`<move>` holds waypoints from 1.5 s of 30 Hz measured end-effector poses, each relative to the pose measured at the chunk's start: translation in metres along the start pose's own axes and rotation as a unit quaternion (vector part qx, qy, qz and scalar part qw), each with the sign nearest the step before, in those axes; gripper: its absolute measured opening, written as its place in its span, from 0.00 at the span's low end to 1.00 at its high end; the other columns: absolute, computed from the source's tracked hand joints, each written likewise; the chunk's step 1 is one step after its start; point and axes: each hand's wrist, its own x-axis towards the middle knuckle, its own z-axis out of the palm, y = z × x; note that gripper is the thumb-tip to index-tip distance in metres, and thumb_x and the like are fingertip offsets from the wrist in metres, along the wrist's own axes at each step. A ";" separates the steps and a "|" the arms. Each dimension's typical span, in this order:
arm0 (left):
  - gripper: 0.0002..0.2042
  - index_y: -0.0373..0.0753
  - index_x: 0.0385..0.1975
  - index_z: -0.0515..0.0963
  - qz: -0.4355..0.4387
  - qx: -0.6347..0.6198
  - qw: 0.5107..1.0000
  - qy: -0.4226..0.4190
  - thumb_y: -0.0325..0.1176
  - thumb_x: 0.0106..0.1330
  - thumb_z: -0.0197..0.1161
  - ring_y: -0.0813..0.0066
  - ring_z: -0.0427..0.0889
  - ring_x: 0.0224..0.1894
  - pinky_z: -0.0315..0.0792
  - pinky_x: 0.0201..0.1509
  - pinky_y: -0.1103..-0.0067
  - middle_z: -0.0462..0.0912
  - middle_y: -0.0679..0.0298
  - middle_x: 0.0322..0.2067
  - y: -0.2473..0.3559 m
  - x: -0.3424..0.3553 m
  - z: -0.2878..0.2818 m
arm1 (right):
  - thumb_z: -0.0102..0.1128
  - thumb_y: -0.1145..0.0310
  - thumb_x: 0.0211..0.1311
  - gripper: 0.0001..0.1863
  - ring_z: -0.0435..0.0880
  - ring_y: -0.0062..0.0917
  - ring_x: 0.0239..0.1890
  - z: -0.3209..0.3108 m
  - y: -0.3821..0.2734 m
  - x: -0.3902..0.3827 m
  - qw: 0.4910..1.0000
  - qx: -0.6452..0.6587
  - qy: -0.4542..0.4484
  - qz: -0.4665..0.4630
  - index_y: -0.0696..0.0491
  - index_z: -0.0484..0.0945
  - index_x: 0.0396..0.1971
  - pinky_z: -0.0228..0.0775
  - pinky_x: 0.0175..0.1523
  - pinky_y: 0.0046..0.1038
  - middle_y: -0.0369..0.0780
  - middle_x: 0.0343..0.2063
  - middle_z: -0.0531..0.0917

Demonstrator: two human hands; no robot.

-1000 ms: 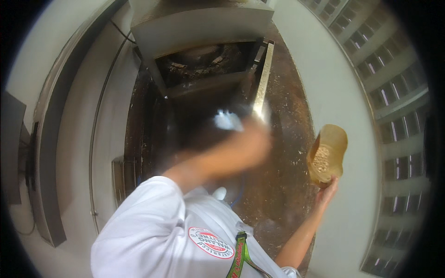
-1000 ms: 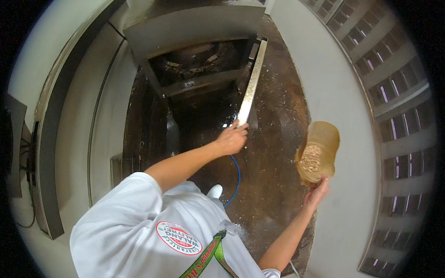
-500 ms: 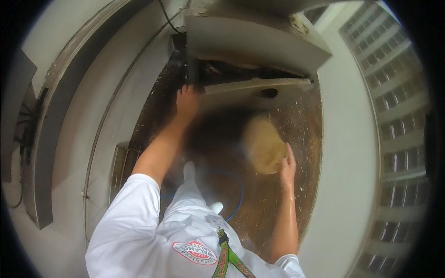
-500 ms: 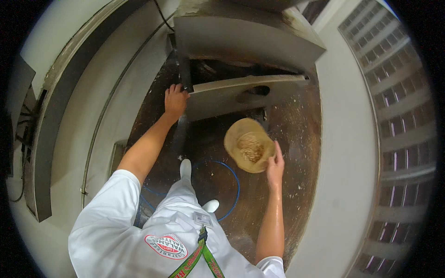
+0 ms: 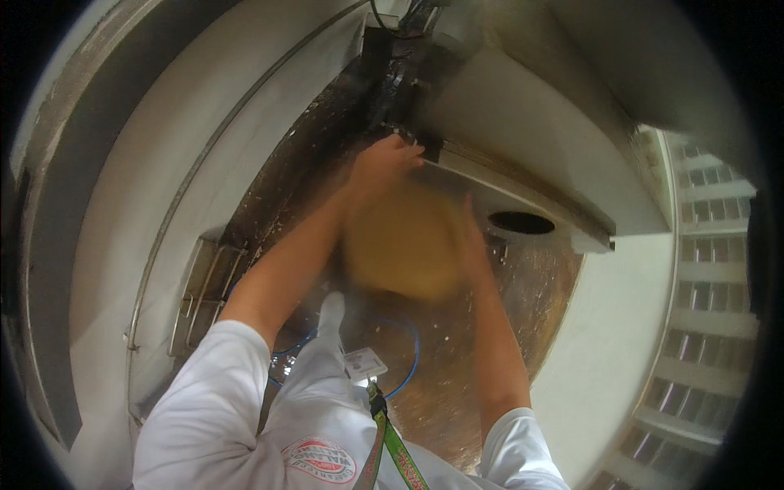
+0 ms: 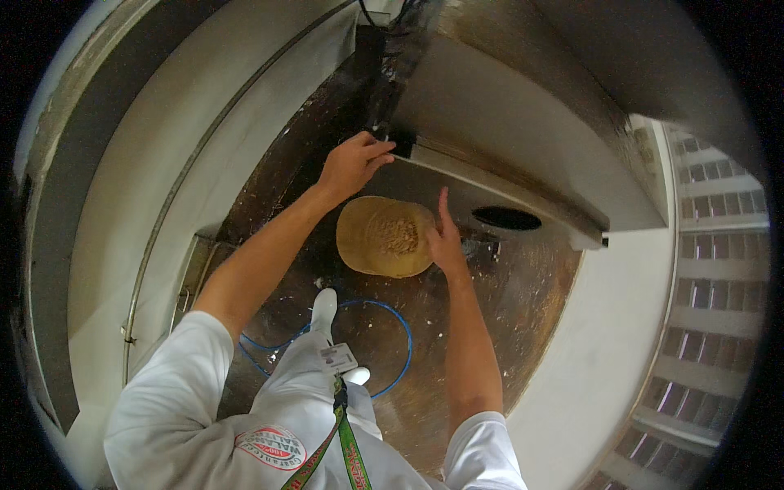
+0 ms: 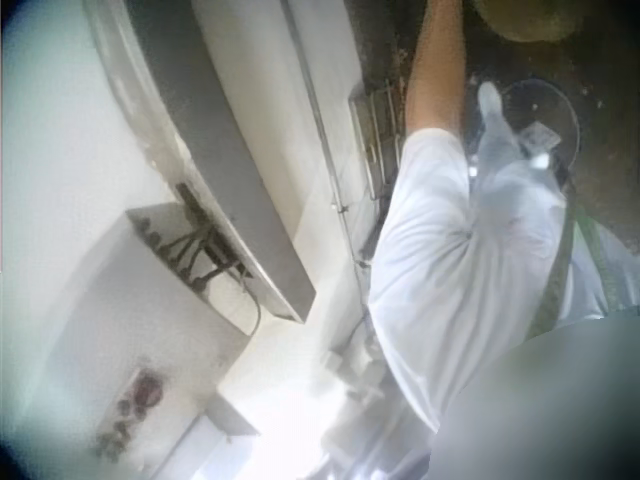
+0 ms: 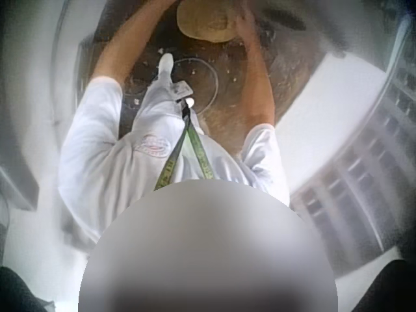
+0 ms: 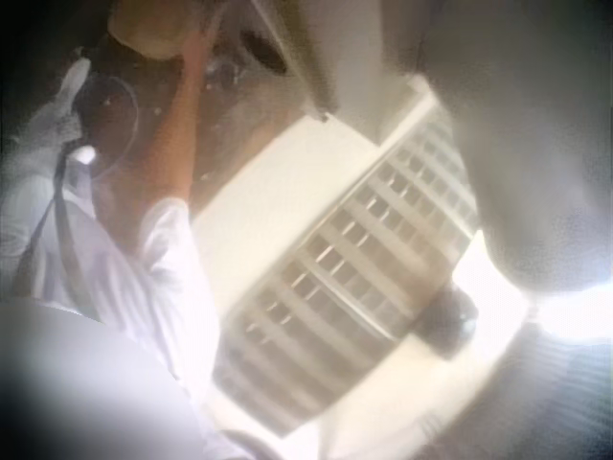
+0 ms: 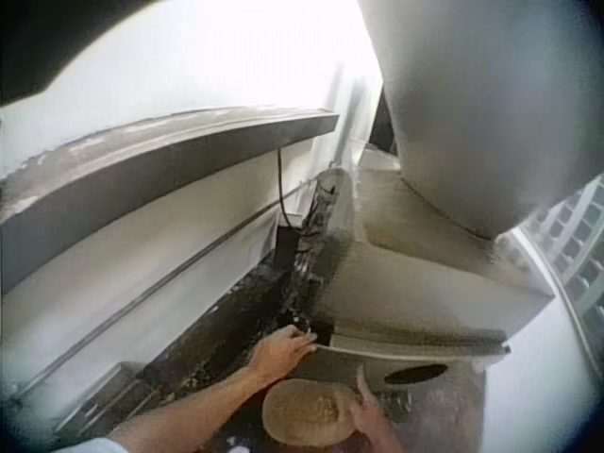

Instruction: The person uses a blue hose to spray water on a large industrial machine and the surrounding floor. They then reach into a red hopper to remove a clump of fibrous material by hand and place it into a metal bin. Finally, the person presses a button on a wall-mounted control panel.

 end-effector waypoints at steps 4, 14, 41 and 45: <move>0.18 0.39 0.62 0.79 -0.277 -0.166 0.941 0.105 0.33 0.74 0.62 0.56 0.84 0.57 0.78 0.61 0.67 0.83 0.53 0.56 -0.096 -0.004 0.038 | 0.44 0.72 0.64 0.47 0.65 0.38 0.75 -0.001 0.018 0.031 0.993 -0.109 -0.008 0.048 0.40 0.39 0.82 0.57 0.75 0.33 0.52 0.77 0.59; 0.21 0.40 0.63 0.75 -0.318 -0.294 0.892 -0.131 0.45 0.77 0.60 0.59 0.79 0.60 0.72 0.64 0.62 0.80 0.54 0.59 -0.198 -0.010 0.136 | 0.42 0.71 0.58 0.46 0.60 0.36 0.78 -0.015 0.019 0.032 0.990 -0.131 -0.020 0.052 0.42 0.48 0.81 0.52 0.77 0.32 0.50 0.77 0.60; 0.15 0.37 0.54 0.77 -0.259 -0.406 0.877 0.006 0.41 0.80 0.56 0.73 0.78 0.55 0.69 0.64 0.73 0.81 0.65 0.50 -0.087 -0.092 0.118 | 0.44 0.77 0.55 0.47 0.66 0.29 0.75 -0.036 0.018 0.033 0.991 -0.088 -0.047 0.085 0.35 0.56 0.80 0.58 0.73 0.27 0.41 0.78 0.60; 0.21 0.37 0.65 0.74 -0.286 -0.273 0.917 -0.049 0.38 0.77 0.60 0.68 0.77 0.64 0.68 0.70 0.71 0.79 0.60 0.62 -0.085 -0.123 0.049 | 0.43 0.78 0.58 0.44 0.61 0.27 0.77 -0.015 0.004 0.029 0.996 -0.089 -0.023 0.003 0.43 0.56 0.80 0.53 0.76 0.27 0.39 0.79 0.58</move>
